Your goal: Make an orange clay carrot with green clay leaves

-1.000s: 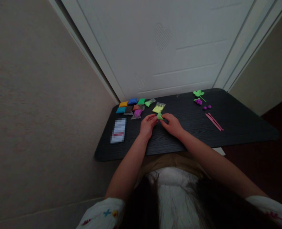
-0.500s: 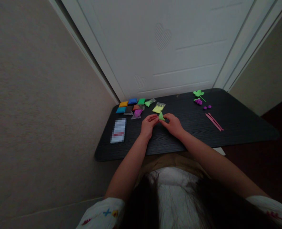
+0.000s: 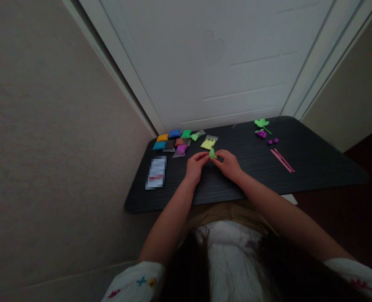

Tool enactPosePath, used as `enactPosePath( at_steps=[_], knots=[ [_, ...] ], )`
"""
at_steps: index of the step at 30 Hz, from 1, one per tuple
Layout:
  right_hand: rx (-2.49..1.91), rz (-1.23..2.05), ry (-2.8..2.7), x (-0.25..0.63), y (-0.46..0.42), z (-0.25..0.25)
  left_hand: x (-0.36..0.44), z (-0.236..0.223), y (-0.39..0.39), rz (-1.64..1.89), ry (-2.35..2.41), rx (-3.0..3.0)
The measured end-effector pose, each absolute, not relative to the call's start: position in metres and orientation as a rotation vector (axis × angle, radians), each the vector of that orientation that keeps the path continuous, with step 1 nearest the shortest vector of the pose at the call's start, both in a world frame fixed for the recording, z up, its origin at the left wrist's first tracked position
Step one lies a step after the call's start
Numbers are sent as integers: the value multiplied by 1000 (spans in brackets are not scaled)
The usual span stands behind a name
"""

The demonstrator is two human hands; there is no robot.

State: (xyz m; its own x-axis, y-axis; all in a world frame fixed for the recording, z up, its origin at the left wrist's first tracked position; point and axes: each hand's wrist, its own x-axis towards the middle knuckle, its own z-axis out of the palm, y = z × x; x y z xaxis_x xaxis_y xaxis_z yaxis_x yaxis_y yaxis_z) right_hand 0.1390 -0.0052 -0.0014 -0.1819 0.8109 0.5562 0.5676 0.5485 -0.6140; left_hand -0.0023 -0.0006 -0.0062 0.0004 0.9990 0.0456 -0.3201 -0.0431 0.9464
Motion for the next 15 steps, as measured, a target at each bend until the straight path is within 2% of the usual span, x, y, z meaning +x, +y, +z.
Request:
enactPosePath(
  at_steps=[15],
  knots=[
    [-1086,280,-1902,140,-6,-1,0,1,-3,1336,890,833]
  ],
)
